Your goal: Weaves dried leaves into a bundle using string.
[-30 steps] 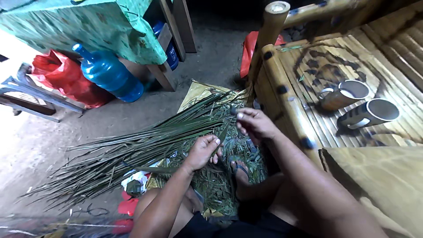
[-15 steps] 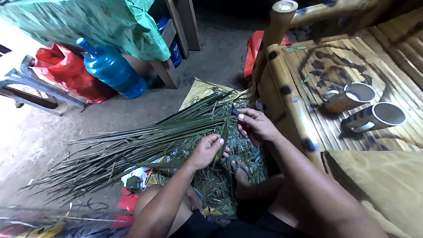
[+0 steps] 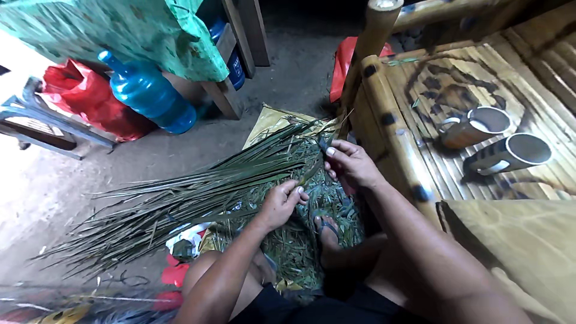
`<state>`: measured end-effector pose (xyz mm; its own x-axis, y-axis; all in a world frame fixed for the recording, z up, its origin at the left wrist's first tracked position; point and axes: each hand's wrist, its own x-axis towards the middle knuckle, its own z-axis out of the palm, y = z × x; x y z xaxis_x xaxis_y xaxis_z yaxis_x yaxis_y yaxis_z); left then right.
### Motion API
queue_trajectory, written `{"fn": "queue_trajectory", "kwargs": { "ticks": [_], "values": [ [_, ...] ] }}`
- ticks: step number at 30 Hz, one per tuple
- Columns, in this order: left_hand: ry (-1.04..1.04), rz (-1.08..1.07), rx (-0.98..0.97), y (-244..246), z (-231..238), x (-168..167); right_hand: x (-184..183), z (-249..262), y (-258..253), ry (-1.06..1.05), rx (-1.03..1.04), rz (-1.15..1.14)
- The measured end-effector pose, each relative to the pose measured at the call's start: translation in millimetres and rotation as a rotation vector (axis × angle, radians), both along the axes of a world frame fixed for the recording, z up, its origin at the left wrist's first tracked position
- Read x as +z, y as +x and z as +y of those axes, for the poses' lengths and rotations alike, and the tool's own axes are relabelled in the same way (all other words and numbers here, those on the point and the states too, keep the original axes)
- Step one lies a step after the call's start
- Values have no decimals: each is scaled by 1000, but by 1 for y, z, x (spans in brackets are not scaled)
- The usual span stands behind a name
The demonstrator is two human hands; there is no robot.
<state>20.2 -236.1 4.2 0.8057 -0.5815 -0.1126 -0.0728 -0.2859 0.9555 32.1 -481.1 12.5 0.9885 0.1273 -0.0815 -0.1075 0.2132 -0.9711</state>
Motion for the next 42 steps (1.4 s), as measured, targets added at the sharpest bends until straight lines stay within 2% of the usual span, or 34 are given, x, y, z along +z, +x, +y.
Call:
{"fn": "queue_trajectory", "kwargs": {
  "ticks": [5,8,14,16,20,27,30,32,34,39,42],
  "values": [
    [-129,156,-24,4,1,8,3,-1,-2,67,29,-33],
    [-169,232,-22,9,6,15,2,2,-4,106,125,-51],
    [-263,409,-27,11,14,26,-14,23,-13,47,417,-39],
    [-276,475,-9,12,18,28,-15,22,-12,28,434,-78],
    [-288,523,-40,13,23,30,-6,4,-4,-14,247,-172],
    [-324,526,-67,10,23,32,-5,-5,-1,144,34,-177],
    [-307,519,-56,10,23,32,-3,-7,-1,103,-146,-174],
    [-294,513,-27,9,23,32,0,-11,-1,86,-183,-147],
    [-307,513,2,10,22,30,2,-7,-5,58,-82,-107],
    [-342,514,-29,12,20,28,-7,23,-17,-21,455,-98],
    [-349,538,-50,11,20,27,-8,22,-15,-35,472,-73]
  ]
}}
